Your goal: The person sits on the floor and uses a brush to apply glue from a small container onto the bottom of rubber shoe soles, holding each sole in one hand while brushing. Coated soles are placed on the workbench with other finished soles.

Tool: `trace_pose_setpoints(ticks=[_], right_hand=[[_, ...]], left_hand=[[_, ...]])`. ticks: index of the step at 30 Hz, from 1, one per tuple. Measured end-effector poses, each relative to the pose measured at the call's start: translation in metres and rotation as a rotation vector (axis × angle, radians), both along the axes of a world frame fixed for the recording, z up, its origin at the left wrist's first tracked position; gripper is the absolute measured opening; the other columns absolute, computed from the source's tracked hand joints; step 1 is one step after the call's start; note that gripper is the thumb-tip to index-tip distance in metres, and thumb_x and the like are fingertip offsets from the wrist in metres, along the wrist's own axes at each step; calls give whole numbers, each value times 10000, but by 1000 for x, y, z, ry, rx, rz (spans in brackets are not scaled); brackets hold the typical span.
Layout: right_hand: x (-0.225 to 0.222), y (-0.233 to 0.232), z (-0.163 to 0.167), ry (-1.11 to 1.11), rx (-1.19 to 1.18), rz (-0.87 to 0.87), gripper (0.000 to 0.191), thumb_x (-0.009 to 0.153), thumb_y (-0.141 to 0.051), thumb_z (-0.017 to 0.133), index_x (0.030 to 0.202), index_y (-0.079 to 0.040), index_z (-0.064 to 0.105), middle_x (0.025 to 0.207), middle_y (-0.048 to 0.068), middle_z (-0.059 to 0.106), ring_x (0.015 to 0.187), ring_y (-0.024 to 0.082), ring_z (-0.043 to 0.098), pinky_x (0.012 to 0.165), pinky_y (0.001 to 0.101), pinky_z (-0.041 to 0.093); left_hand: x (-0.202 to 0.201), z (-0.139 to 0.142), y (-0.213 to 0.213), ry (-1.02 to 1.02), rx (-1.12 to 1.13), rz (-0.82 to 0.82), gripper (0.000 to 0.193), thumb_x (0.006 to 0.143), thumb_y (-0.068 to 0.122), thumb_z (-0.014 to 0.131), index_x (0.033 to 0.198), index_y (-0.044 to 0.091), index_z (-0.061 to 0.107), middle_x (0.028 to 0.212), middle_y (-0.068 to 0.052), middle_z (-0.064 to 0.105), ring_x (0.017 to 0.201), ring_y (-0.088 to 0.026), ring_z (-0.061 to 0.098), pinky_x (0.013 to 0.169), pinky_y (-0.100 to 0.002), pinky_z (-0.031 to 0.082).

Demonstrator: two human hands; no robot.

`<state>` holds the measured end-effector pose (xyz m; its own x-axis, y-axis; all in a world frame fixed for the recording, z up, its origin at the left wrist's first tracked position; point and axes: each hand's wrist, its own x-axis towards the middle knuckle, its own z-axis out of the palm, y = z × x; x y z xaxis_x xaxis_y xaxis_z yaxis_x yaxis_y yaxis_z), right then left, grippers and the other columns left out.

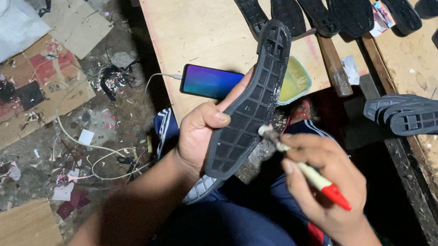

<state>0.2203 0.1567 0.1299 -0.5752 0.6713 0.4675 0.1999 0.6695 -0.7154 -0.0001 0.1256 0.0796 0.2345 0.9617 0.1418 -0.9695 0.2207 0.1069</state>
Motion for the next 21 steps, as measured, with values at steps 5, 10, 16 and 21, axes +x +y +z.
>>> trace_pose_setpoints(ticks=[5, 10, 16, 21], right_hand=[[5, 24, 3, 0, 80, -98, 164, 945, 49, 703, 1090, 29, 630, 1230, 205, 692, 1073, 259, 708, 942, 329, 559], [-7, 4, 1, 26, 35, 72, 174, 887, 50, 700, 1042, 18, 629, 1166, 191, 703, 1054, 269, 726, 951, 350, 580], [-2, -16, -1, 58, -38, 212, 193, 846, 26, 725, 1016, -10, 641, 1179, 194, 692, 1038, 262, 737, 922, 346, 595], [-1, -20, -16, 92, -151, 212, 204, 840, 63, 716, 1030, 14, 660, 1214, 227, 706, 1046, 278, 752, 911, 349, 596]], left_hand=[[2, 1, -2, -6, 21, -54, 957, 877, 132, 538, 1742, 105, 130, 1527, -149, 492, 1271, -248, 599, 1183, -364, 459], [-2, -7, 5, -68, -43, 39, 1003, 837, 138, 541, 1752, 101, 132, 1590, -132, 489, 1322, -249, 597, 1172, -392, 462], [-13, -18, 16, 6, 99, 62, 912, 905, 193, 554, 1728, 182, 159, 1546, -101, 487, 1353, -225, 553, 1266, -541, 343], [-9, -13, 21, -18, 51, 65, 995, 838, 216, 569, 1740, 215, 149, 1626, -91, 404, 1481, -246, 458, 1309, -639, 210]])
